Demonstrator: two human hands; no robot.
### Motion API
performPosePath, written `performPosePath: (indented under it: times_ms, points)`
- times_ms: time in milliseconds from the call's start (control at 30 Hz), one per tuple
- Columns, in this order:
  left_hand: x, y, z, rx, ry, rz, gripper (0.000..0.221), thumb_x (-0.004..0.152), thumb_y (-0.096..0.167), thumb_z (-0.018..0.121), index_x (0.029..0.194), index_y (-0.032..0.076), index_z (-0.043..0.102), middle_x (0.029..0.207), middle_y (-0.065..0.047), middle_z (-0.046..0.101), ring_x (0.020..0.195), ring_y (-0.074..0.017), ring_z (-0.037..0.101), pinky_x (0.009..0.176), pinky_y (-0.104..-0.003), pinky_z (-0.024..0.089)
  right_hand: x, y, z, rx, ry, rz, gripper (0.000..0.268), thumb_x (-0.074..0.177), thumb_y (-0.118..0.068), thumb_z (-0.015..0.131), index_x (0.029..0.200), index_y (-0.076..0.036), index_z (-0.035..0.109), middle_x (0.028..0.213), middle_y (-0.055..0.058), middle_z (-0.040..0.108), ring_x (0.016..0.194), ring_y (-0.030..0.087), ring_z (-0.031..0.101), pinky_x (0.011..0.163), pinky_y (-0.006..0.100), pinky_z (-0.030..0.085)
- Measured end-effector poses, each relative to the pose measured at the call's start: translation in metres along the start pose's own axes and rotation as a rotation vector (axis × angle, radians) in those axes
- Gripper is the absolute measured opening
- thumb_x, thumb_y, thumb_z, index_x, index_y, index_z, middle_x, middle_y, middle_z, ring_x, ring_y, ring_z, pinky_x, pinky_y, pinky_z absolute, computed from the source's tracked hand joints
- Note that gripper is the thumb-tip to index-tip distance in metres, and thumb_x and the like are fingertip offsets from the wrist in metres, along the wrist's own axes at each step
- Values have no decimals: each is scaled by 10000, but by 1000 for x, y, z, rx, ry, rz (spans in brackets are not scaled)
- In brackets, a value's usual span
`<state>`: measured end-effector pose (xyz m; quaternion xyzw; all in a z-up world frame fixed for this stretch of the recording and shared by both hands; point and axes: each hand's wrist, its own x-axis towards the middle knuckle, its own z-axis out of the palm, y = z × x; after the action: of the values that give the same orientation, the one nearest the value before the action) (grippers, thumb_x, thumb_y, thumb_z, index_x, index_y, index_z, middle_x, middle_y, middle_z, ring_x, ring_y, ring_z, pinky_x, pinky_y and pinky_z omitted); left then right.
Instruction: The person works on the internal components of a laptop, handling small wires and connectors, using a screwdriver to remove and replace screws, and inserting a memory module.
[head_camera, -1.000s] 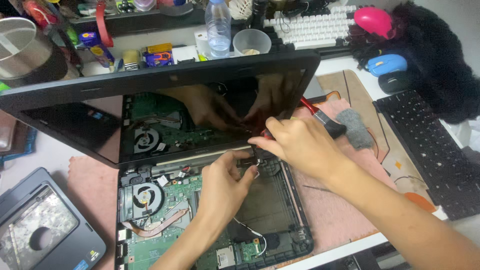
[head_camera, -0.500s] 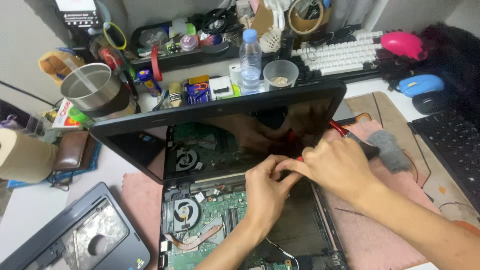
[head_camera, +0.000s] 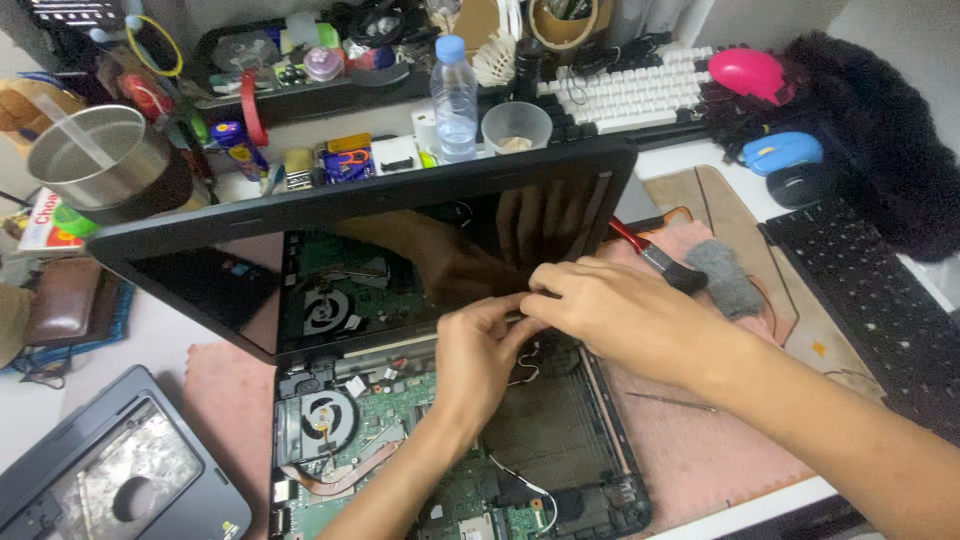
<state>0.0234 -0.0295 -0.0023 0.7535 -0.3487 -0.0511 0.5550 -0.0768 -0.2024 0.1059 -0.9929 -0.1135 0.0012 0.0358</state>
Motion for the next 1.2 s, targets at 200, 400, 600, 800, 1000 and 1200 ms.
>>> performPosePath:
  times_ms: [200, 400, 600, 800, 1000, 1200]
  points:
    - [-1, -14, -6, 20, 50, -64, 239, 837, 232, 1028, 1058, 172, 959, 486, -7, 505, 487, -136, 523, 542, -278, 466, 4, 6, 8, -58, 106, -75, 83, 1053, -75, 610, 1072, -117, 680, 970, 65, 660, 940, 331, 762, 846, 455, 650]
    - [-2, -9, -11, -20, 82, -115, 260, 853, 38, 968, 1098, 124, 961, 481, 11, 531, 510, -93, 518, 561, -242, 477, 9, 16, 28, -279, 264, -31, 349, 1167, -384, 627, 891, -170, 623, 734, 29, 618, 653, 330, 760, 629, 463, 623]
    - [3, 7, -3, -39, 6, -122, 417, 746, 218, 1070, 1140, 149, 951, 503, -19, 494, 502, -137, 543, 569, -258, 503, 15, 24, 43, -359, 370, 2, 497, 1063, -601, 759, 819, -193, 617, 632, 27, 652, 558, 329, 762, 562, 477, 620]
    - [3, 4, 5, -105, 21, -141, 292, 807, 211, 1057, 1083, 191, 962, 475, -43, 583, 535, -82, 549, 549, -253, 493, 7, 13, 19, -341, 305, -10, 513, 1051, -630, 756, 822, -174, 703, 669, 55, 725, 573, 343, 784, 581, 492, 626]
    - [5, 9, -6, -56, -68, -194, 337, 847, 272, 1050, 1137, 135, 946, 502, 24, 486, 513, -93, 451, 538, -231, 434, -2, 10, -7, -160, -26, -128, 290, 899, -103, 845, 1071, -142, 615, 973, 63, 666, 958, 360, 769, 904, 469, 611]
    - [6, 10, -5, -29, -61, -233, 352, 817, 286, 1074, 1129, 169, 958, 503, 38, 482, 518, -67, 476, 551, -211, 421, 10, 15, 7, -271, 67, 7, 423, 1165, -468, 627, 916, -143, 728, 716, 135, 776, 732, 392, 841, 733, 532, 639]
